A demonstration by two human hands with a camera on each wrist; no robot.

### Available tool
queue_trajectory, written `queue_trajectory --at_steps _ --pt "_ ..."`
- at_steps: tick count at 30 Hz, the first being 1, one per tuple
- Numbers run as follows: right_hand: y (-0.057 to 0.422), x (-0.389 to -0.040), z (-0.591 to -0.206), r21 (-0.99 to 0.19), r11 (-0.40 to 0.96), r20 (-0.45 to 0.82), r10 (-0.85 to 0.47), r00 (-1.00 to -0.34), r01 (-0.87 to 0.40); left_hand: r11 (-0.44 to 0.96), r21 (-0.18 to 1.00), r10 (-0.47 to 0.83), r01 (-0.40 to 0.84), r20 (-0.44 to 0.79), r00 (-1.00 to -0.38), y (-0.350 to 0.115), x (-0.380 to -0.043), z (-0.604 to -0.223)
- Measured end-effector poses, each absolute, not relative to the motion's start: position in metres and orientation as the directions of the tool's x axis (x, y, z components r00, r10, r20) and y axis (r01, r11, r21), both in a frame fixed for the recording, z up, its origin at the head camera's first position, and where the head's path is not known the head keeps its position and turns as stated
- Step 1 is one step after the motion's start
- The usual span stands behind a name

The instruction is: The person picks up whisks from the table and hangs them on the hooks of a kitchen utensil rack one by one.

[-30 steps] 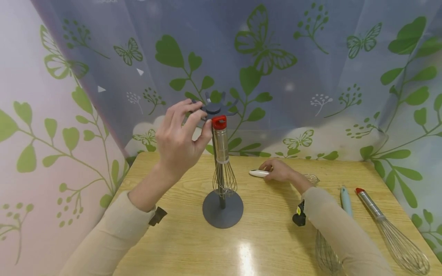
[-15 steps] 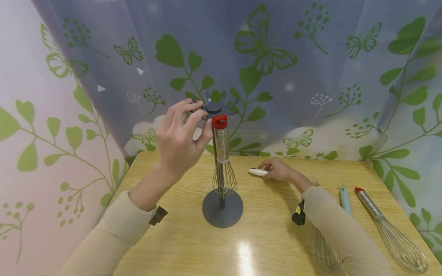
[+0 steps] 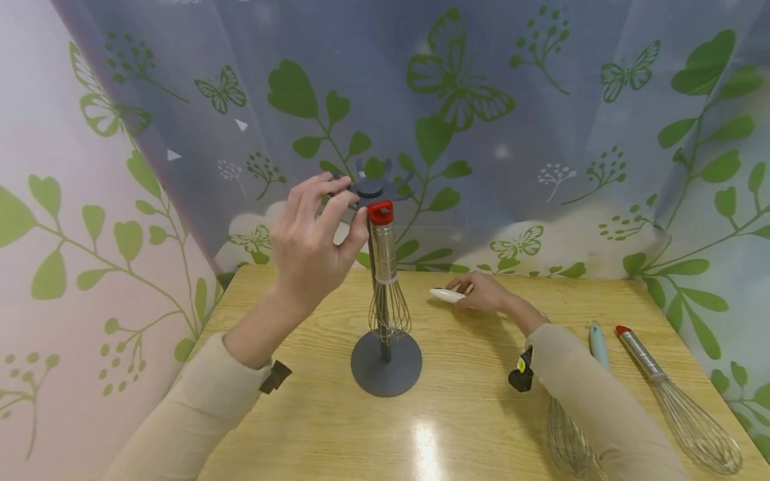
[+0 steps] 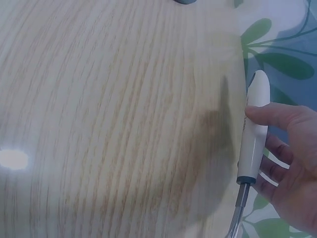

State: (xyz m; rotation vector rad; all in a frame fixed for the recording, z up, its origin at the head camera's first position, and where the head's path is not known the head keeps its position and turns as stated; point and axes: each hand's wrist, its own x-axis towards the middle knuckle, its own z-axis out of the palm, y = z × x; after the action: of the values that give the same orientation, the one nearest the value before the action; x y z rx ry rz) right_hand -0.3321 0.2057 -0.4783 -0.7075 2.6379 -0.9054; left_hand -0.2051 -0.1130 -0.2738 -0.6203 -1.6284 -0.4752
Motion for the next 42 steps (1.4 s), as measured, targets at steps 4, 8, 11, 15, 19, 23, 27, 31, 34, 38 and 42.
queue_trajectory --at_steps 4,8,11,15,19,23,27,31,34,38,42 --pt "0.205 -0.331 -0.474 -0.643 0.679 -0.077 -0.517 -0.853 -0.354 0.768 -0.039 0.123 0.639 0.988 -0.089 -0.113 -0.205 -0.274" --pt "0.205 -0.33 -0.472 -0.662 0.674 -0.085 -0.501 -0.861 -0.327 0.768 -0.036 0.12 0.64 0.989 -0.09 -0.113 -0.205 -0.274" --pt "0.206 -0.329 -0.471 -0.681 0.662 -0.088 -0.501 -0.861 -0.315 0.768 -0.033 0.118 0.639 0.989 -0.091 -0.113 -0.205 -0.274" --pt "0.207 -0.33 -0.471 -0.7 0.644 -0.081 -0.502 -0.861 -0.309 0.77 -0.031 0.115 0.637 0.989 -0.091 -0.113 -0.205 -0.274" --pt "0.208 -0.33 -0.469 -0.719 0.63 -0.074 -0.49 -0.869 -0.294 0.769 -0.027 0.11 0.639 0.99 -0.09 -0.113 -0.204 -0.274" --pt "0.208 -0.331 -0.466 -0.722 0.624 -0.051 -0.48 -0.876 -0.3 0.769 -0.027 0.109 0.639 0.99 -0.089 -0.113 -0.204 -0.274" --pt "0.206 -0.334 -0.465 -0.724 0.611 -0.022 -0.486 -0.874 -0.321 0.771 -0.03 0.113 0.636 0.99 -0.09 -0.113 -0.204 -0.274" --pt "0.205 -0.335 -0.462 -0.732 0.603 -0.018 -0.482 -0.876 -0.317 0.772 -0.033 0.116 0.634 0.989 -0.089 -0.112 -0.204 -0.274" --pt "0.205 -0.335 -0.46 -0.738 0.597 -0.013 -0.479 -0.878 -0.314 0.772 -0.034 0.117 0.635 0.989 -0.088 -0.112 -0.204 -0.274" --pt "0.205 -0.336 -0.459 -0.749 0.582 0.0 -0.478 -0.878 -0.316 0.771 -0.035 0.117 0.636 0.989 -0.088 -0.112 -0.205 -0.274" --pt "0.205 -0.335 -0.458 -0.76 0.567 0.01 -0.478 -0.878 -0.317 0.77 -0.032 0.116 0.637 0.989 -0.09 -0.112 -0.205 -0.274"
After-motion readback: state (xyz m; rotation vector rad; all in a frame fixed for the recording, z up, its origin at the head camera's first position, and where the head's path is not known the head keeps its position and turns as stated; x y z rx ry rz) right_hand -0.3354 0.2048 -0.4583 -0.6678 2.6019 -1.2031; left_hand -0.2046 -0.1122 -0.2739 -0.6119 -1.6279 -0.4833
